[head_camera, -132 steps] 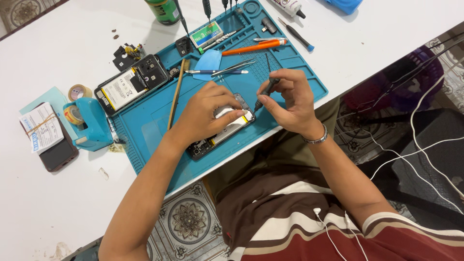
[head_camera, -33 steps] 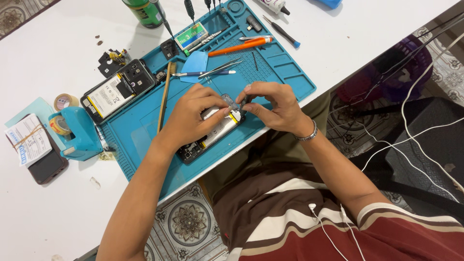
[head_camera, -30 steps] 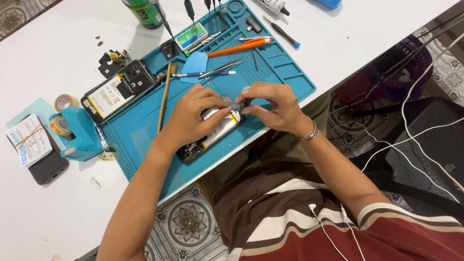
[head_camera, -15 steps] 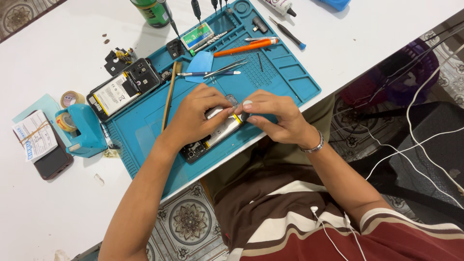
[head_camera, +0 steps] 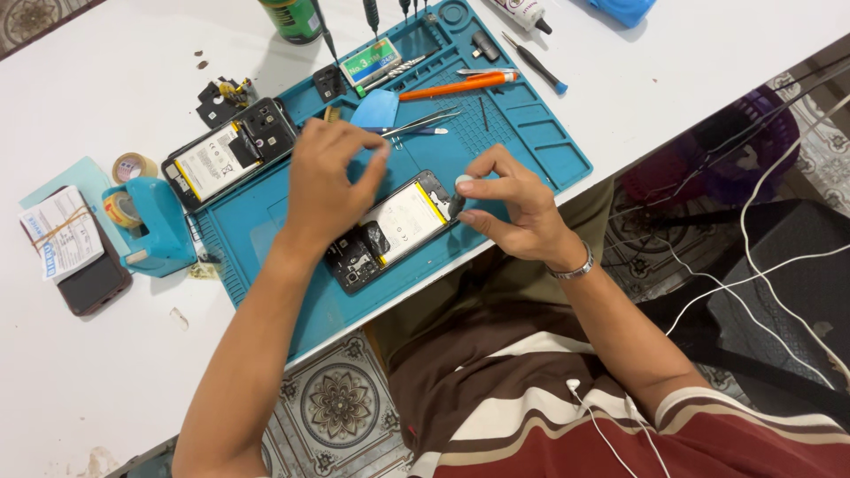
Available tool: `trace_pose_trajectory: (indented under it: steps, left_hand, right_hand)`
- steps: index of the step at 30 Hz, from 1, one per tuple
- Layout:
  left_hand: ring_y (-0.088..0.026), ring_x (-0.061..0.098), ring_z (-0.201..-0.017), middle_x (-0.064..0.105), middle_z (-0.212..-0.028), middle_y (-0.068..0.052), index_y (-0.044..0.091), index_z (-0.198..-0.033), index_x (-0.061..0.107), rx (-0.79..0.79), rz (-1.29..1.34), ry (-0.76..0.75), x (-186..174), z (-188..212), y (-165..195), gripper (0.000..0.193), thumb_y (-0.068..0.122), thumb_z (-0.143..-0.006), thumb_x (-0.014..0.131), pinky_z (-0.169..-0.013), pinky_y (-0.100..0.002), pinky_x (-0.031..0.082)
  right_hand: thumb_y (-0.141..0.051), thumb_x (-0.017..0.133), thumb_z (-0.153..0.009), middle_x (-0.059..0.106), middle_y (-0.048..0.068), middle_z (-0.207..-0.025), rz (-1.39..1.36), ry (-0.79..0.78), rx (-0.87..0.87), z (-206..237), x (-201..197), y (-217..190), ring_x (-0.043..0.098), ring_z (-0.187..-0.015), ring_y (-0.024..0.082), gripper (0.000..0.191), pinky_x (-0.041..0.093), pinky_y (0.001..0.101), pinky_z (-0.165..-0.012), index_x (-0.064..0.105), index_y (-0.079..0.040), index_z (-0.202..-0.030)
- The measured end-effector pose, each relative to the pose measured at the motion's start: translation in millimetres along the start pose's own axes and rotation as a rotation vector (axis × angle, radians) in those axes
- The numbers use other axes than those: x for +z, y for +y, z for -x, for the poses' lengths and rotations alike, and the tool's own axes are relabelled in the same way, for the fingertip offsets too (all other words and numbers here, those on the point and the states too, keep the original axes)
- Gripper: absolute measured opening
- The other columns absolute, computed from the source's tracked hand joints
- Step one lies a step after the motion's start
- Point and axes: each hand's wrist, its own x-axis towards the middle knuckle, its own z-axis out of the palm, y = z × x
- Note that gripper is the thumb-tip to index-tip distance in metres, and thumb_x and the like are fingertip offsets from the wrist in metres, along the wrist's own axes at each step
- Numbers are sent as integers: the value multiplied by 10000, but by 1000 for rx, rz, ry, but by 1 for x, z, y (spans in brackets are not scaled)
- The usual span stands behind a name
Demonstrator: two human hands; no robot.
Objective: The person uses tweezers and a screwdriver to manipulate internal components of a disassembled mobile phone on a blue work mat. They adjust small parts near the battery and camera area, then use a screwdriver to tighten or loosen screws on the phone's frame.
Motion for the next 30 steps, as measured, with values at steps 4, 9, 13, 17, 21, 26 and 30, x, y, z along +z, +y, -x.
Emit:
trace_pose_trajectory:
  steps: [4, 9, 13, 17, 21, 26, 30]
  left_hand:
    - [-285, 546, -1011, 672, -1058, -41, 91, -990, 754, -46, -94, 56, -4, 1, -10, 69, 121, -938, 789, -895, -413, 445]
    - [-278, 538, -1038, 655, -1102, -39, 95, -1019, 742, -69, -145, 70, -6, 5, -13, 76, 105, -944, 753, -878, -420, 425]
    - [-273, 534, -1043, 648, -1101, -35, 95, -1082, 743, -159, -160, 124, -11, 7, -21, 81, 108, -1018, 695, -922, -430, 399]
    - [-264, 530, -1045, 662, -1070, -20, 100, -1035, 749, -187, -228, 166, -10, 8, -26, 71, 162, -1006, 731, -951, -452, 338]
    - [-252, 523, -1071, 667, -1065, -17, 104, -1011, 756, -164, -216, 148, -8, 9, -25, 104, 201, -977, 770, -972, -455, 315]
    - [-259, 533, -1082, 673, -1036, -18, 100, -922, 742, -32, -261, 55, -13, 9, -19, 148, 223, -982, 797, -955, -440, 359]
    - [-279, 562, -989, 699, -962, -37, 93, -850, 732, 79, -248, 30, -13, 9, -13, 166, 219, -937, 796, -868, -424, 399]
  right_hand:
    - [88, 740, -952, 712, 64, -1182, -25, -18, 4, 1, 0, 4, 628, -1030, 158, 514, 460, 311, -954, 602, -162, -1379]
    - [27, 782, -927, 676, 43, -1224, 25, -10, -34, 3, 2, 7, 618, -1090, 195, 534, 486, 335, -975, 586, -161, -1386]
    - [-6, 868, -870, 628, -9, -1106, 6, 26, 60, 2, 4, 7, 571, -956, 138, 556, 506, 263, -830, 634, -149, -1354]
    - [10, 773, -848, 641, 95, -1299, -34, -14, -33, 1, -1, 3, 590, -1111, 215, 566, 492, 323, -1001, 596, -149, -1362]
    - [72, 765, -895, 641, 67, -1244, -61, 7, 11, 2, 1, 3, 588, -1101, 200, 546, 498, 309, -966, 614, -155, -1367]
    - [125, 728, -929, 667, 66, -1206, -65, 1, 16, 4, 4, 8, 621, -1081, 180, 558, 518, 305, -961, 583, -157, -1389]
    - [117, 770, -902, 609, 110, -1231, -57, 39, 10, 5, 8, 10, 583, -1090, 186, 603, 513, 292, -929, 563, -176, -1387]
